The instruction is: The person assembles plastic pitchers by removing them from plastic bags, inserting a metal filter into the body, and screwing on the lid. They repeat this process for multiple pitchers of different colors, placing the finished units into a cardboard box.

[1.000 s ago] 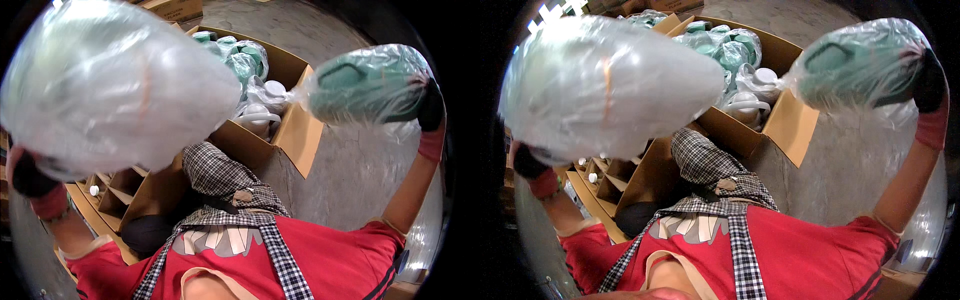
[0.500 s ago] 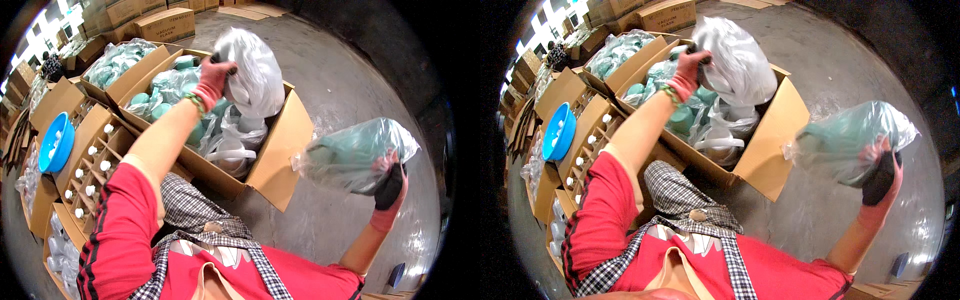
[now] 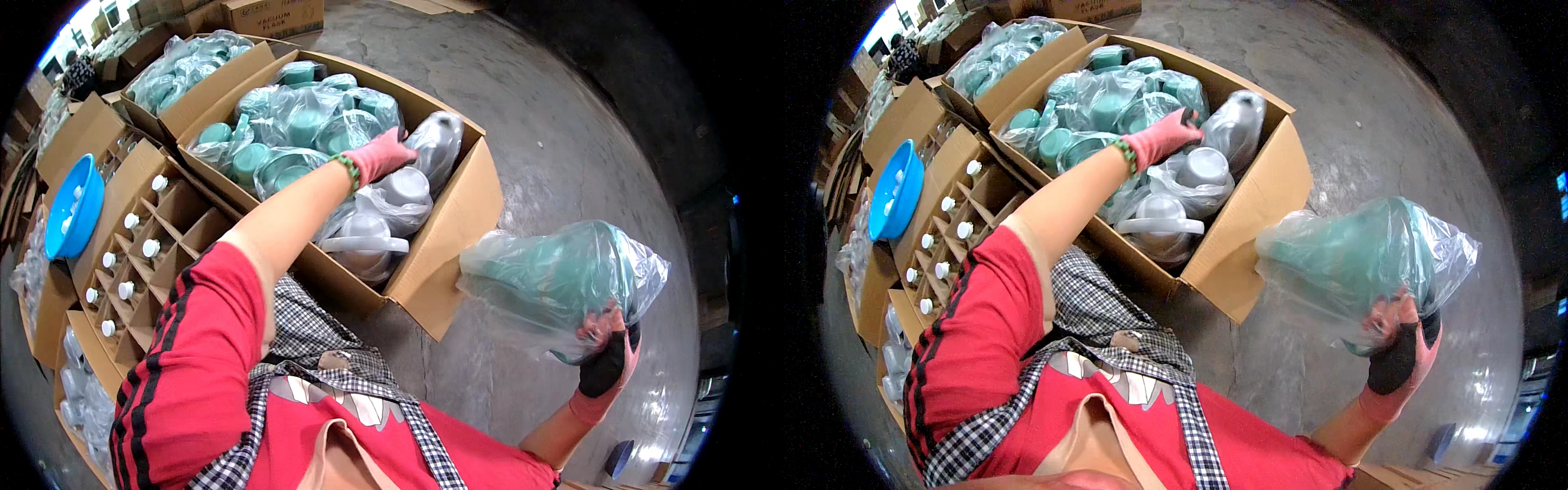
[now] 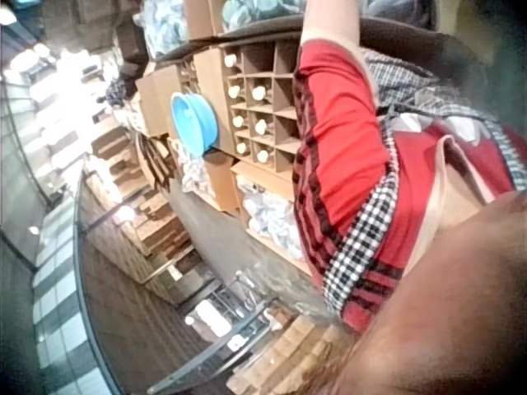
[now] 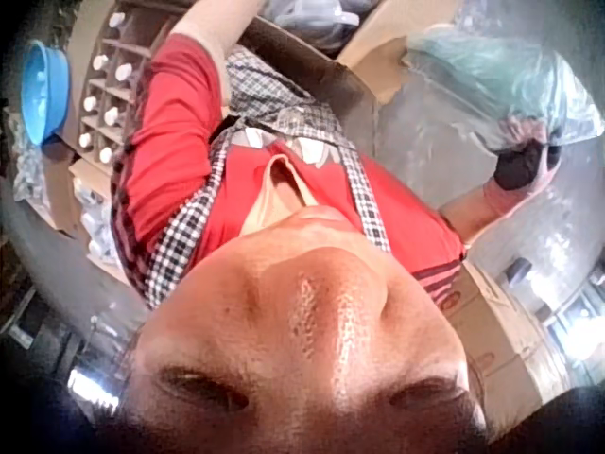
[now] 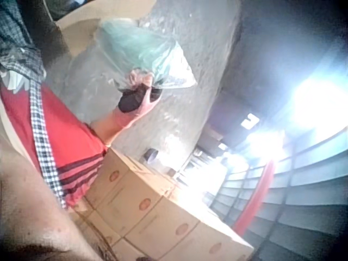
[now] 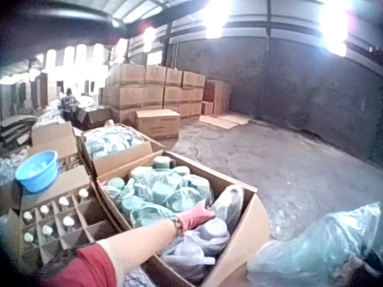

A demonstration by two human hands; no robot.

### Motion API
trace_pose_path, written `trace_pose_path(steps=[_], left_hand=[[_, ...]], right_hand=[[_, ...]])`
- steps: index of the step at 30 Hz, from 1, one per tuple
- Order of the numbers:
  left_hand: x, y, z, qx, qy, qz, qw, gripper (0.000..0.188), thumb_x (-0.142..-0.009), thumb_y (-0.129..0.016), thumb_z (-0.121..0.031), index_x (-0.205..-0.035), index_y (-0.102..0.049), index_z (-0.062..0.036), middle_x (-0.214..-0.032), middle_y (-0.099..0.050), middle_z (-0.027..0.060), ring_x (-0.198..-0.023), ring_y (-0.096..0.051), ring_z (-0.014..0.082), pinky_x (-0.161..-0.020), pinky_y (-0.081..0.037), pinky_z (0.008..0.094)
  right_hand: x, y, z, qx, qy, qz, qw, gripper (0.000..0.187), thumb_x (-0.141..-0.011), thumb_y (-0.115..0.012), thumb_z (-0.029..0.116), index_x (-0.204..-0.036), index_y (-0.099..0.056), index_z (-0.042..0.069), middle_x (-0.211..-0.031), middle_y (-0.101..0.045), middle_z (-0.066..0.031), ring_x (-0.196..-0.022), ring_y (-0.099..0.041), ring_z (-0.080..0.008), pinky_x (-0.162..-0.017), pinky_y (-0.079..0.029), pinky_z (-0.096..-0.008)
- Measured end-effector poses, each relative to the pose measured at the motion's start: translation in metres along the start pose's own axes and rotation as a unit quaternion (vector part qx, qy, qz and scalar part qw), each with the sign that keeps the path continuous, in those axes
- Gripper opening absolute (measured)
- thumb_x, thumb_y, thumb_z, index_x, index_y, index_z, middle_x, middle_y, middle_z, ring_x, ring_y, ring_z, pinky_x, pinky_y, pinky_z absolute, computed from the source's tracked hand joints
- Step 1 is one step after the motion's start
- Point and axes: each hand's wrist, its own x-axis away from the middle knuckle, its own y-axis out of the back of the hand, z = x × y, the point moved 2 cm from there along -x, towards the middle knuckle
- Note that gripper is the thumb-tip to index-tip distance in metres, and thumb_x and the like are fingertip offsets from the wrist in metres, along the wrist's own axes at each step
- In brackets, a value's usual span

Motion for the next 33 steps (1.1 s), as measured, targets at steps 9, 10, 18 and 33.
trace_pose_path(steps=[9, 10, 18, 33], left_hand=[[0.217, 0.062, -0.082, -0.085, 0.022, 0.110, 0.990, 0.055, -0.070, -0.063, -0.021, -0.116, -0.039, -0.0030, -0.105, -0.046, 0.0140, -0.088, -0.050, 0.0200, -0.080, -0.041, 0.0308], [0.234, 0.068, -0.086, -0.084, 0.011, 0.071, 0.994, 0.059, -0.069, -0.065, -0.023, -0.117, -0.038, -0.0036, -0.107, -0.044, 0.0140, -0.091, -0.048, 0.0207, -0.082, -0.040, 0.0310], [0.356, 0.127, -0.148, -0.066, -0.183, -0.276, 0.941, 0.084, -0.055, -0.075, -0.030, -0.121, -0.032, -0.0032, -0.124, -0.031, 0.0193, -0.115, -0.032, 0.0335, -0.095, -0.028, 0.0387], [0.626, 0.053, -0.115, -0.093, 0.253, -0.491, 0.828, 0.063, -0.061, -0.068, -0.019, -0.113, -0.039, 0.0012, -0.114, -0.041, 0.0232, -0.107, -0.041, 0.0353, -0.091, -0.034, 0.0361]], right_hand=[[0.019, -0.037, 0.068, 0.077, 0.040, 0.260, 0.962, 0.049, -0.083, -0.046, 0.031, -0.117, -0.040, -0.003, -0.080, -0.058, -0.0097, -0.063, -0.053, -0.0202, -0.054, -0.042, -0.0291], [0.018, -0.047, 0.078, 0.045, -0.019, 0.322, 0.946, 0.051, -0.084, -0.044, 0.033, -0.122, -0.035, 0.001, -0.083, -0.058, -0.0100, -0.064, -0.052, -0.0190, -0.056, -0.042, -0.0289], [0.084, -0.213, 0.142, 0.043, 0.042, 0.563, 0.825, 0.052, -0.082, -0.046, 0.039, -0.116, -0.040, 0.000, -0.082, -0.057, -0.0087, -0.060, -0.052, -0.0158, -0.051, -0.042, -0.0262], [0.288, -0.359, 0.077, 0.129, 0.052, 0.850, 0.507, 0.063, -0.065, -0.065, 0.049, -0.096, -0.051, -0.004, -0.071, -0.057, -0.0074, -0.056, -0.055, -0.0114, -0.048, -0.044, -0.0203]])
